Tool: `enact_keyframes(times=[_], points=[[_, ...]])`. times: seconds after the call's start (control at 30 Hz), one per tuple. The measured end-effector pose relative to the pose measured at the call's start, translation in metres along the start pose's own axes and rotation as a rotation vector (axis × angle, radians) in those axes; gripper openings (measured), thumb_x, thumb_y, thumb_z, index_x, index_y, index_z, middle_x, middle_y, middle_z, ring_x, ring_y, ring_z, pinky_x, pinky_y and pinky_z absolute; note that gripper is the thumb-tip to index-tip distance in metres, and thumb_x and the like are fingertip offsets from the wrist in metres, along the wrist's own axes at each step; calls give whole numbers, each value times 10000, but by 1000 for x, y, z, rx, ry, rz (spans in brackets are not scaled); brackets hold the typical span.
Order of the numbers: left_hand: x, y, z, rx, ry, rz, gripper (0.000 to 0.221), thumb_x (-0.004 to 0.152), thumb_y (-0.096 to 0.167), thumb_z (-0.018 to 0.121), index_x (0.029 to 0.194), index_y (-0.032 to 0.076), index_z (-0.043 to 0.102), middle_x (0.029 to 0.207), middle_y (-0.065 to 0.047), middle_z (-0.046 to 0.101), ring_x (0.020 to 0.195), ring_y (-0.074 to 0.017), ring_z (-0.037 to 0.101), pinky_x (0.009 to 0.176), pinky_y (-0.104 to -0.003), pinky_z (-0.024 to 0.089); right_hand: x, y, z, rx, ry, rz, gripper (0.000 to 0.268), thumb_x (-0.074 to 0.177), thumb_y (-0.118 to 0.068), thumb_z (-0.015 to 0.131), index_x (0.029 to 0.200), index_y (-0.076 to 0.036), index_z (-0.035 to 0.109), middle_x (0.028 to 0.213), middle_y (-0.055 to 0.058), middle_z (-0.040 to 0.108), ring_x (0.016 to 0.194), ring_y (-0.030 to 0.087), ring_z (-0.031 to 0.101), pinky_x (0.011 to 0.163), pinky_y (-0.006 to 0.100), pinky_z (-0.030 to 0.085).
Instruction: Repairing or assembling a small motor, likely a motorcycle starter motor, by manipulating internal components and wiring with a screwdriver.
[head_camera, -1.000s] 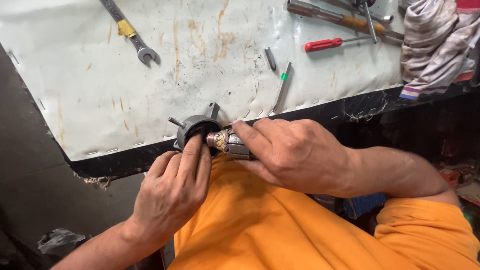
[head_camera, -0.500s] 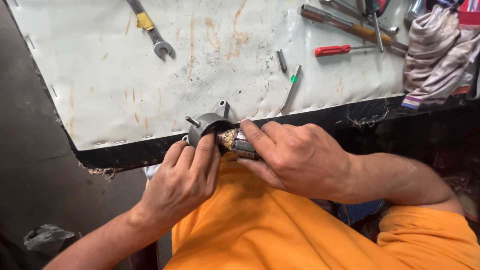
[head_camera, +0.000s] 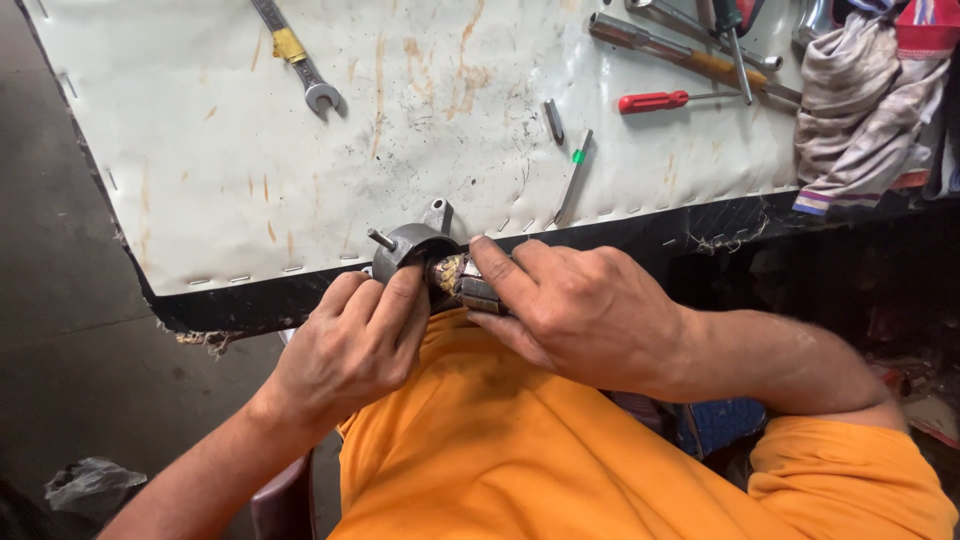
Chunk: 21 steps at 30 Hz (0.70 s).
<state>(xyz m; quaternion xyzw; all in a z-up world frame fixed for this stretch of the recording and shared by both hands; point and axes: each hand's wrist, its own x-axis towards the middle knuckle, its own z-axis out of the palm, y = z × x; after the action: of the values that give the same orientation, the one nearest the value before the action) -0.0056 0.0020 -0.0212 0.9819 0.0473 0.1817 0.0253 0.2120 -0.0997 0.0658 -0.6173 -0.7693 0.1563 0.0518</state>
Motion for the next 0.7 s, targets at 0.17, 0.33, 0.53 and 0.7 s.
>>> enact_keyframes(times=[0.17,0.33,0.53,0.7], points=[[-2,2,1,49,-11,7,276,831,57,658,1069,-56,741,1121,-123,668,701,-146,538,698,-291,506,1,2,-1,12,-12,-16,625,865,-358,774,1270,96,630,728,116,603,525,225,618,431,328,517],[-4,7,8,71,-14,-17,259,837,64,664,1055,-48,748,1113,-130,669,687,-143,524,719,-308,523,1,1,2,75,-45,31,632,888,-370,768,1266,114,615,711,144,620,513,243,626,439,338,528],[1,13,-3,91,-82,-30,280,812,66,675,1064,-35,742,1115,-120,673,722,-150,559,760,-309,541,-1,-1,0,152,-46,60,632,876,-349,774,1273,100,576,747,169,637,588,296,659,500,365,547],[-3,14,-1,128,-78,-26,262,850,57,675,1087,-31,746,1122,-100,670,752,-149,550,790,-312,539,-5,5,-1,211,-29,47,662,852,-357,785,1308,69,565,763,184,643,647,352,672,564,421,555]])
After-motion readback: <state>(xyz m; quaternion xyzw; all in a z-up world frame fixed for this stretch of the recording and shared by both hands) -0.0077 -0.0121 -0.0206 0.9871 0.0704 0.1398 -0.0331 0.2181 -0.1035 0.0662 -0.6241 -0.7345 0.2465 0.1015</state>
